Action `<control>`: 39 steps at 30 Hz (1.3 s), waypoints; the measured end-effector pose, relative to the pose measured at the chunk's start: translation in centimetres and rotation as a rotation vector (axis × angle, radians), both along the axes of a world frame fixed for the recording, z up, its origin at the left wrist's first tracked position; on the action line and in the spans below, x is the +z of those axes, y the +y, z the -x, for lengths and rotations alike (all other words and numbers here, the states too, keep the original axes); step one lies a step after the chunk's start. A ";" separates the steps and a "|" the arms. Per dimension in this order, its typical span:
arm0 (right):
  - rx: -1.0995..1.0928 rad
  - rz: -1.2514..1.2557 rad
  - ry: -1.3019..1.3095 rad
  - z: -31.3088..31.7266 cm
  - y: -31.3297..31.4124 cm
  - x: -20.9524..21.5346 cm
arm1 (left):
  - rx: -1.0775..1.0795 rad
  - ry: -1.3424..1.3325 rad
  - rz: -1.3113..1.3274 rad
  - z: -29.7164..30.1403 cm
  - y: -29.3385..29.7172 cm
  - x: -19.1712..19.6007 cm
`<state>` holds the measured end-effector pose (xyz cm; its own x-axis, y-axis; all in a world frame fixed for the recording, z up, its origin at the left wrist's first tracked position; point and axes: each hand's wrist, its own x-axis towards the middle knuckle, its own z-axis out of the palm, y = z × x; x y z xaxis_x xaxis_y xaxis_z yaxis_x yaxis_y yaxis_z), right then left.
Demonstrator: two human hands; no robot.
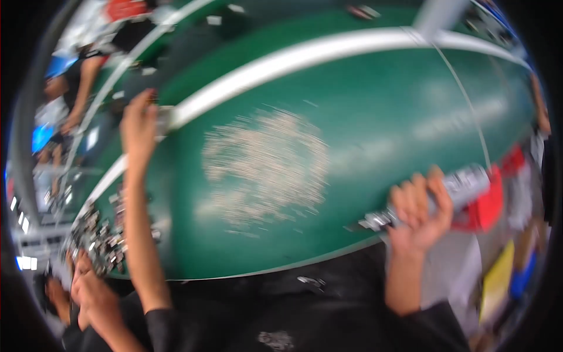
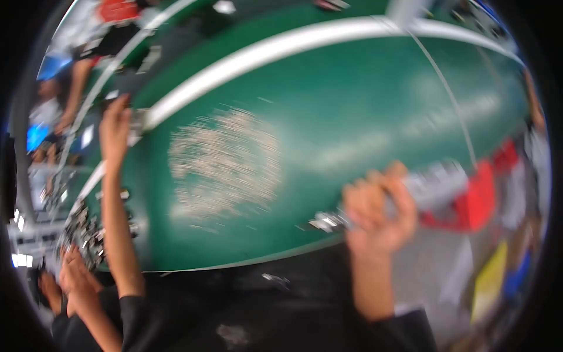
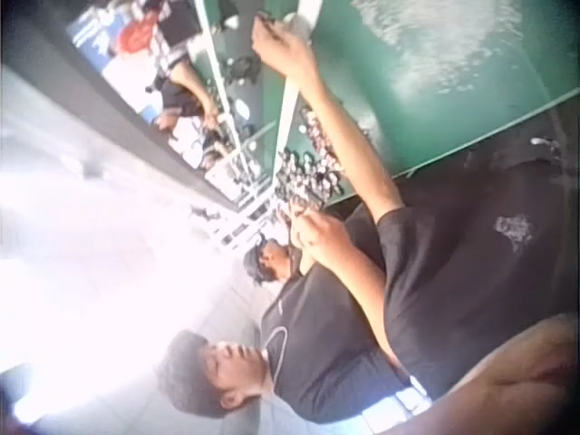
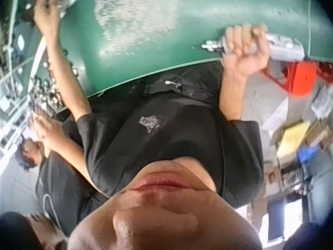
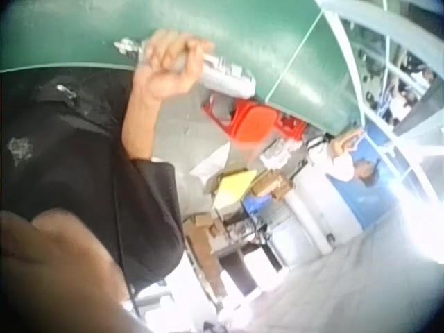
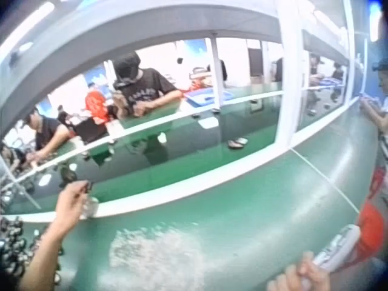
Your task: Assembling small electronic components using a power screwdriver on a production line.
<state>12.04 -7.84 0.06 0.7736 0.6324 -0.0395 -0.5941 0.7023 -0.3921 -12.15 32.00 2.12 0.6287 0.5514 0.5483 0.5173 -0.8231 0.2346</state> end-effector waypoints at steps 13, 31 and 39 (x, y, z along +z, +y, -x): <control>0.033 -0.046 -0.158 2.0 -6.8 0.7 | -0.841 0.169 0.151 -11.5 -30.7 -1.2; 0.113 0.155 -0.049 5.5 -5.3 -1.7 | -0.879 0.112 -0.243 -12.4 -30.7 -1.9; 0.136 0.259 -0.146 5.1 -5.4 -1.7 | -0.853 0.273 -0.308 -12.0 -31.6 -0.8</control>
<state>6.96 -13.25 -1.61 0.6921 0.7139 -0.1069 -0.5998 0.4863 -0.6354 -0.17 0.37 1.32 0.8809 -0.2978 0.3678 -0.2825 -0.9544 -0.0964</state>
